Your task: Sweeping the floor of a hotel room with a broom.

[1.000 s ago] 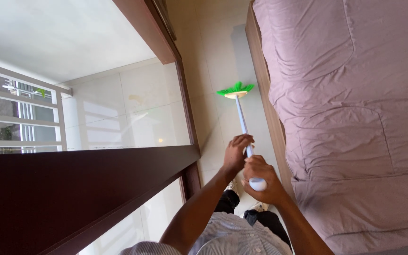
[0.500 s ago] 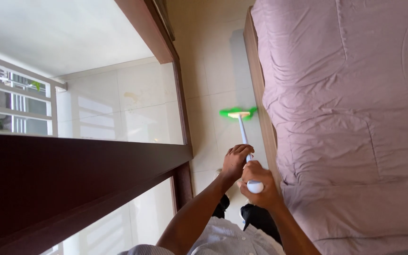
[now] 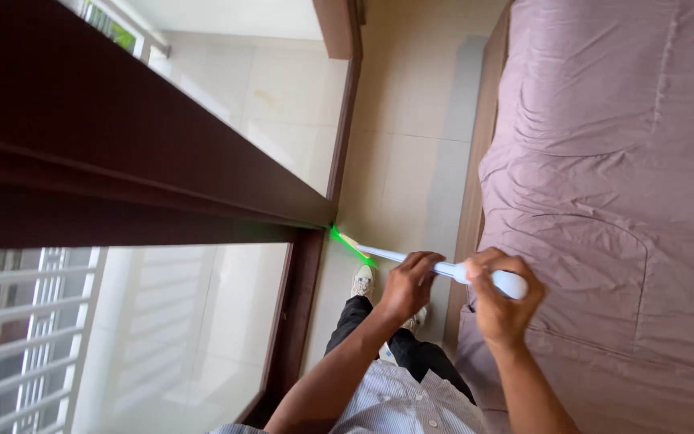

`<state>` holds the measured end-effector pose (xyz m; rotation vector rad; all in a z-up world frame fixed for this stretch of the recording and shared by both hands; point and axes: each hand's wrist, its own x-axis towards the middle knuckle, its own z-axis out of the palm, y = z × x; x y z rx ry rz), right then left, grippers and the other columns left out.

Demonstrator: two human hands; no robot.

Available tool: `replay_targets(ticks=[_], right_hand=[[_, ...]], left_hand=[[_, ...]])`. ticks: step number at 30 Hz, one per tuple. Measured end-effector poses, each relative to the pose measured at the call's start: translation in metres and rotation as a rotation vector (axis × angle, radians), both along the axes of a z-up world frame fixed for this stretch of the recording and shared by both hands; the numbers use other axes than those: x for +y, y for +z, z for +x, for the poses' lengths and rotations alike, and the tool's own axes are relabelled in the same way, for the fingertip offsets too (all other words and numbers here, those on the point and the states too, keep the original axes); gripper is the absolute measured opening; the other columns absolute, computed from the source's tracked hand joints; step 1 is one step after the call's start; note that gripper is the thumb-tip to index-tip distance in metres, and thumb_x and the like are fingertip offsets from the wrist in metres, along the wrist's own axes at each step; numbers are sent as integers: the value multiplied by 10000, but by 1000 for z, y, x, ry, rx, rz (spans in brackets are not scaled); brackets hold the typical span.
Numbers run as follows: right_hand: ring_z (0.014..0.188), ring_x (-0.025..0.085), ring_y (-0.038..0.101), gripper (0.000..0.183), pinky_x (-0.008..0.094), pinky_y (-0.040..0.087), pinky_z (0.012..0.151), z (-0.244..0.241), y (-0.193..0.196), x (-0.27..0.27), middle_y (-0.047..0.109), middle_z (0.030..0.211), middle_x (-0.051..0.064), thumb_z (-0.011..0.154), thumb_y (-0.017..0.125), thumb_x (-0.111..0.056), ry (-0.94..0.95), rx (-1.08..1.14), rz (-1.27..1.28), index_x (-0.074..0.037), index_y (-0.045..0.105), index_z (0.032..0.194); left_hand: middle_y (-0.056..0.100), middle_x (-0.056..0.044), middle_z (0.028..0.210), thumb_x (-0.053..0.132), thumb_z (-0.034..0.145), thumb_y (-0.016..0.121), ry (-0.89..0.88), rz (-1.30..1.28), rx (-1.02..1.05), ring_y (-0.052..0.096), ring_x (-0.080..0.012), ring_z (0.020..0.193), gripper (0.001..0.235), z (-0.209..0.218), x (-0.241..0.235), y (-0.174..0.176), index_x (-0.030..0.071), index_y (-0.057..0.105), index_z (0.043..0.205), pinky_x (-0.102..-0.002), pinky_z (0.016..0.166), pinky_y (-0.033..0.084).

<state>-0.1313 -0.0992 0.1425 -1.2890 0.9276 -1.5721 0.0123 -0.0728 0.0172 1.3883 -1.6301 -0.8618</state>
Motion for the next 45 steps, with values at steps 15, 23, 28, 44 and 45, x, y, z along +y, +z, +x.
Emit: replay_targets(ticks=[15,23,28,44,45], right_hand=[[834,161,697,130,386,606,953,-38,16,24,719,891,43,976,732,-77,212,47,-53,-39,611,1002],[863,211,647,138,382,536,865,-22,-37,22,671,925,118,896,745,-12,316,353,107,4,610,921],[832,222,636,185,438,535,994,-35,18,17,642,840,91,850,781,-9,424,432,-142,-35,600,878],[883,231,662,161,410,541,934,-57,10,-12,664,866,81,894,743,-8,373,340,-99,-7,585,862],[884,218,646,167,423,533,1036,-59,20,-4,652,877,69,918,747,-27,334,271,-168,-25,584,880]], left_hand=[[666,-118,1256,-39,892,614,-18,-18,12,643,-367,1172,371,-27,3,36,84,631,1242,-458,928,554],[706,-116,1246,-85,833,595,101,47,-5,673,-376,1111,379,-23,-18,-61,96,677,1156,-450,886,574],[697,-117,1245,-82,822,606,76,-124,2,659,-370,1180,385,-32,-16,14,82,662,1166,-444,950,574],[689,-108,1235,-73,836,609,104,-104,-26,677,-368,1126,399,-49,-52,6,112,670,1185,-447,899,585],[689,-99,1257,-60,890,614,108,-102,16,673,-359,1137,375,-51,-50,25,114,663,1219,-440,917,589]])
